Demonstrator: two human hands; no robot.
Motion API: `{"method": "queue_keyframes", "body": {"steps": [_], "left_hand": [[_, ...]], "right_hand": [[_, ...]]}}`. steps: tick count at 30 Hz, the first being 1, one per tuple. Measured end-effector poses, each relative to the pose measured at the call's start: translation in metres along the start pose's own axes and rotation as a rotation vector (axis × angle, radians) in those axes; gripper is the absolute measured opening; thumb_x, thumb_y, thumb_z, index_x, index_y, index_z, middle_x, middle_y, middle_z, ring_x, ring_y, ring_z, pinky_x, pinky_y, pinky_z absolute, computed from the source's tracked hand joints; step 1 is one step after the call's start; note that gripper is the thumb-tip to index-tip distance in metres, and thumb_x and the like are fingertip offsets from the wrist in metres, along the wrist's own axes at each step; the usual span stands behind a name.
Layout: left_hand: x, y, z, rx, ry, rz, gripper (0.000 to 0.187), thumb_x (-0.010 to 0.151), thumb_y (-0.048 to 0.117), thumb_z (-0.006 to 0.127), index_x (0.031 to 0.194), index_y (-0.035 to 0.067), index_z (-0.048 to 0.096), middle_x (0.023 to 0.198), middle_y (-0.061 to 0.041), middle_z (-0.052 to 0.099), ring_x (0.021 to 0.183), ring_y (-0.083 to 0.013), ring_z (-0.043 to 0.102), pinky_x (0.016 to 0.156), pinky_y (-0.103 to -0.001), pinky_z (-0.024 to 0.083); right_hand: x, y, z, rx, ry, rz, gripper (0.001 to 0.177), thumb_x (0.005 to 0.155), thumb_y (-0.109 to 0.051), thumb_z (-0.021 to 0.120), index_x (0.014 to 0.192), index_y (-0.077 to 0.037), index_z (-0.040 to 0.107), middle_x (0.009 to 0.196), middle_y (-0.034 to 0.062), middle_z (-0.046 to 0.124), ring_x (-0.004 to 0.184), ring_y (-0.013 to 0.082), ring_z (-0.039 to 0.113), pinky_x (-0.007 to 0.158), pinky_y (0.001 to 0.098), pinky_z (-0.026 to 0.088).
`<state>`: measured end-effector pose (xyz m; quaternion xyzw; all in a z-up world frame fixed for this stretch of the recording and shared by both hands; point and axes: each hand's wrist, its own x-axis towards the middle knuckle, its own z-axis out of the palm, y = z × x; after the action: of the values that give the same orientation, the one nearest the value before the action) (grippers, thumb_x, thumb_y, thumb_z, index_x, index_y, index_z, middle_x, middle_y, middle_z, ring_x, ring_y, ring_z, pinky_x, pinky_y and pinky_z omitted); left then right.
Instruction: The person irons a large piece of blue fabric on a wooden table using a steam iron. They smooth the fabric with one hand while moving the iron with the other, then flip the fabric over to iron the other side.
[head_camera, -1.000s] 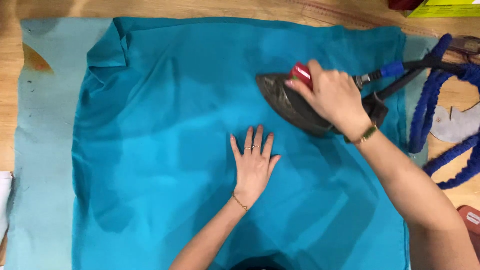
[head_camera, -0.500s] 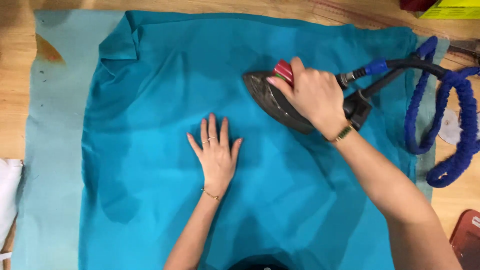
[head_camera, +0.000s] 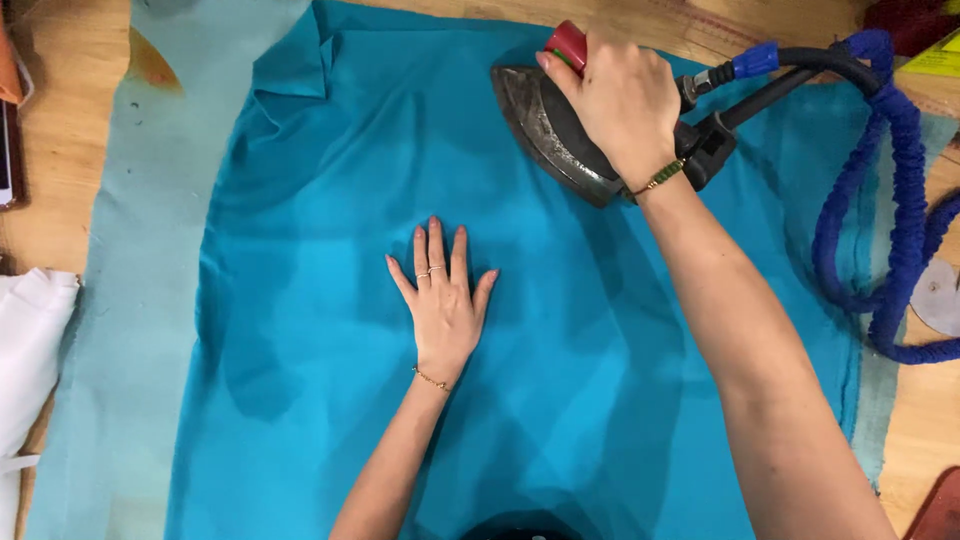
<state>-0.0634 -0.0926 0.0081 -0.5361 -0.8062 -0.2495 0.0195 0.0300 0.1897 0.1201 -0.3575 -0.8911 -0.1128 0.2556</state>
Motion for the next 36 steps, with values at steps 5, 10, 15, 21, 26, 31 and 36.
{"method": "queue_keyframes", "body": {"steps": [5,10,15,21,26,31,36], "left_hand": [[0.009,-0.006,-0.002,0.015,0.034,-0.005,0.068,0.100,0.051,0.059,0.152,0.009,0.048,0.164,-0.018,0.035,0.152,-0.0366,0.030,0.121,-0.071,0.010],[0.063,-0.064,-0.005,0.082,0.134,0.011,0.062,0.102,0.046,0.062,0.151,0.009,0.052,0.158,-0.016,0.046,0.150,-0.0364,0.036,0.123,-0.070,0.010],[0.142,-0.149,-0.011,0.075,0.141,-0.024,0.046,0.111,0.039,0.062,0.144,0.008,0.056,0.149,-0.017,0.053,0.140,-0.0357,0.046,0.119,-0.066,0.022],[0.192,-0.214,-0.010,0.041,0.096,0.019,0.047,0.107,0.042,0.063,0.146,0.015,0.057,0.155,-0.010,0.050,0.145,-0.0353,0.042,0.112,-0.078,0.015],[0.213,-0.221,0.002,0.124,0.069,-0.039,0.055,0.107,0.050,0.059,0.151,0.017,0.053,0.159,-0.008,0.043,0.148,-0.0357,0.033,0.111,-0.081,0.006],[0.212,-0.216,0.024,0.190,0.149,-0.011,0.061,0.113,0.057,0.054,0.156,0.014,0.049,0.165,-0.018,0.031,0.152,-0.0407,0.023,0.109,-0.079,-0.003],[0.196,-0.168,0.008,0.048,-0.028,-0.019,0.067,0.108,0.061,0.042,0.163,0.023,0.039,0.172,-0.008,0.023,0.158,-0.0342,0.015,0.116,-0.074,-0.007]], "right_hand": [[0.001,-0.005,-0.006,-0.032,-0.034,0.029,0.061,0.104,-0.064,0.069,0.103,-0.003,0.070,0.072,0.0186,0.070,0.065,0.0368,0.071,0.057,0.0456,0.056],[0.000,-0.006,-0.008,-0.032,-0.048,0.048,0.064,0.102,-0.068,0.068,0.103,-0.004,0.069,0.073,0.0183,0.071,0.066,0.0364,0.071,0.057,0.0455,0.057],[0.001,-0.001,0.001,-0.089,-0.023,0.024,0.066,0.104,-0.071,0.067,0.098,-0.005,0.069,0.068,0.0169,0.069,0.063,0.0354,0.070,0.054,0.0446,0.056],[0.014,0.006,0.010,-0.121,0.110,-0.051,0.062,0.105,-0.069,0.069,0.104,-0.007,0.071,0.066,0.0139,0.068,0.057,0.0323,0.068,0.051,0.0403,0.056],[0.025,0.011,0.018,-0.139,0.122,-0.067,0.062,0.103,-0.068,0.069,0.114,-0.008,0.071,0.064,0.0126,0.068,0.054,0.0316,0.067,0.047,0.0404,0.055],[0.029,0.019,0.030,-0.158,0.102,-0.063,0.063,0.104,-0.070,0.068,0.113,-0.007,0.070,0.065,0.0125,0.067,0.056,0.0313,0.068,0.048,0.0414,0.055],[0.034,0.024,0.036,-0.130,0.136,-0.069,0.058,0.104,-0.066,0.068,0.104,-0.008,0.070,0.077,0.0134,0.071,0.065,0.0322,0.070,0.053,0.0429,0.056]]}}
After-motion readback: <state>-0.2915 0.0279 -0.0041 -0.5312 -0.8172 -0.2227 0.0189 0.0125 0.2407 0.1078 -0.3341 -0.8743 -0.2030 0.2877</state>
